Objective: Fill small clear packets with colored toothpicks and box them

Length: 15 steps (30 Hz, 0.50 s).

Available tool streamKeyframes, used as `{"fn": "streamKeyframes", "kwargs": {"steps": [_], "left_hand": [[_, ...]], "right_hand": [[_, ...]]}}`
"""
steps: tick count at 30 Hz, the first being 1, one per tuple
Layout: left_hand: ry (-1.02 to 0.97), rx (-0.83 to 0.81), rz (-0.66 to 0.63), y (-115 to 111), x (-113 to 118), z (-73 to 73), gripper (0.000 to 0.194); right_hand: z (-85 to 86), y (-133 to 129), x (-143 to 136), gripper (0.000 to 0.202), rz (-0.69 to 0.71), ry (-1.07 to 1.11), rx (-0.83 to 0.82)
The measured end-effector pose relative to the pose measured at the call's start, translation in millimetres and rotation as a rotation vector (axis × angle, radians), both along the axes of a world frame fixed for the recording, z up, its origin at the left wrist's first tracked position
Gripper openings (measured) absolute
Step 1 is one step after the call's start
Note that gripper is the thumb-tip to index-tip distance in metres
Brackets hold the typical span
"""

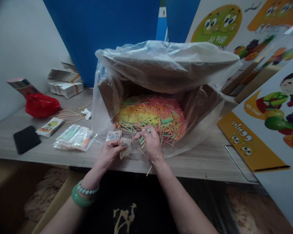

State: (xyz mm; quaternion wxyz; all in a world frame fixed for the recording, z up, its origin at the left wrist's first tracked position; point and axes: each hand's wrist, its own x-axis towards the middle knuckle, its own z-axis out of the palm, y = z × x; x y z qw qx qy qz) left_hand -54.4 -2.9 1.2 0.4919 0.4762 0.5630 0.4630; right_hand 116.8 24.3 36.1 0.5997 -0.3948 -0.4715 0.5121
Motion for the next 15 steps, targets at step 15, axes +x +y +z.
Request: {"fn": "streamKeyframes", "kwargs": {"steps": [15], "left_hand": [[-0.014,-0.054,-0.101,-7,8,10.3,0.043]], "right_hand": [[13.8,-4,-34,0.016,-0.045,0.063,0.193]]}}
